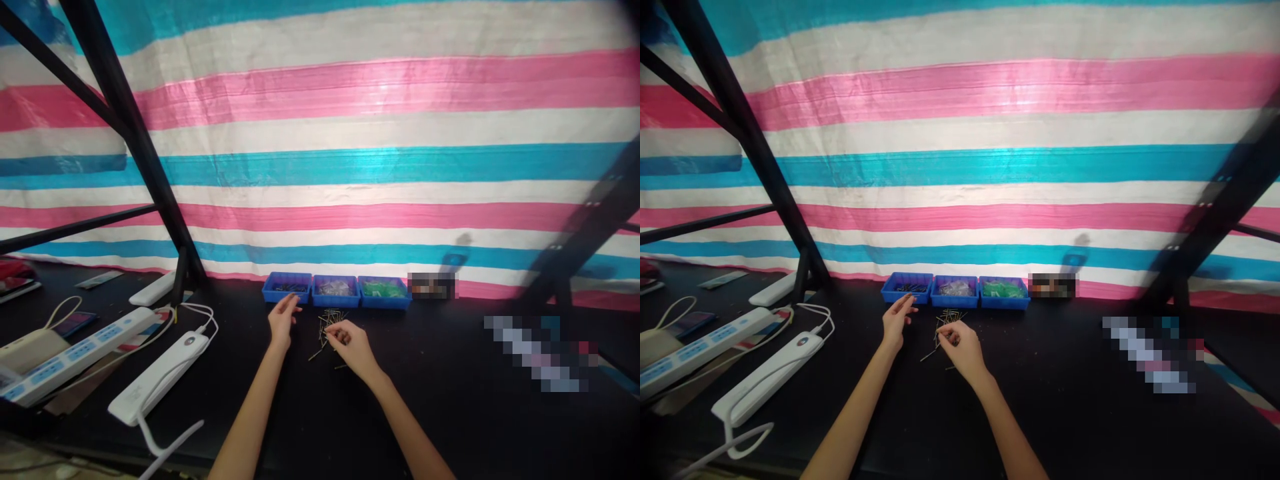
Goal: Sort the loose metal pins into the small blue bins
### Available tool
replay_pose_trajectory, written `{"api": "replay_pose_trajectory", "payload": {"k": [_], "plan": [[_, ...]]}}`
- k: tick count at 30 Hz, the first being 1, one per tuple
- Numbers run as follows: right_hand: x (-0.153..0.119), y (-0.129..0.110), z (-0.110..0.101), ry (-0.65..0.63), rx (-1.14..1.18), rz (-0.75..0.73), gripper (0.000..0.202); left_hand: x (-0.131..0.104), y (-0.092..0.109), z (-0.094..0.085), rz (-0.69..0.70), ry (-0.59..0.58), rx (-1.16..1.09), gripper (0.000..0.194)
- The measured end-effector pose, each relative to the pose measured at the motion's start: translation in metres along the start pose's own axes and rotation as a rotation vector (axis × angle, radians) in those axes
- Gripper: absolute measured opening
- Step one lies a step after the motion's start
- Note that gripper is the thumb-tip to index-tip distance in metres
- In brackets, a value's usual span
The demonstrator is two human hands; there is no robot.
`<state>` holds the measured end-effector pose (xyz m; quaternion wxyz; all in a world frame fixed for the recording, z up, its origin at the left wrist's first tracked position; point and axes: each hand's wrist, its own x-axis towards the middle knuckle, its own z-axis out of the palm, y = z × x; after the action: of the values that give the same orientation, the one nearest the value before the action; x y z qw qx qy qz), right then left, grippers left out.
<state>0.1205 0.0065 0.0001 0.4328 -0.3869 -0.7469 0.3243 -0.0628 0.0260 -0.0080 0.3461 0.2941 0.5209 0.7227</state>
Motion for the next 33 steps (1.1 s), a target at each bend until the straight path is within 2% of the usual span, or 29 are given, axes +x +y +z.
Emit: {"api": "replay_pose_trajectory", "payload": {"k": [4, 9, 18, 24, 33], "plan": [[-0.006, -0.005, 0.004, -0.163, -0.11, -0.125, 0.014, 0.01, 0.0, -0.004, 0.007, 0.022, -0.045, 0.048], [-0.008, -0.004, 0.004, -0.232, -0.237, -0.144, 0.015, 0.023, 0.0, -0.011, 0.024, 0.05, -0.06, 0.048], [-0.011, -0.004, 0.005, -0.241, -0.412, -0.204, 0.026, 0.023, 0.005, -0.009, 0.021, -0.159, -0.012, 0.048], [-0.013, -0.002, 0.007, -0.277, -0.465, -0.212, 0.022, 0.017, 0.008, -0.007, -0.005, -0.18, 0.0, 0.047], [-0.012, -0.002, 0.005, -0.266, -0.43, -0.216, 0.006, 0.007, 0.011, -0.007, 0.025, -0.217, -0.003, 0.045]]}}
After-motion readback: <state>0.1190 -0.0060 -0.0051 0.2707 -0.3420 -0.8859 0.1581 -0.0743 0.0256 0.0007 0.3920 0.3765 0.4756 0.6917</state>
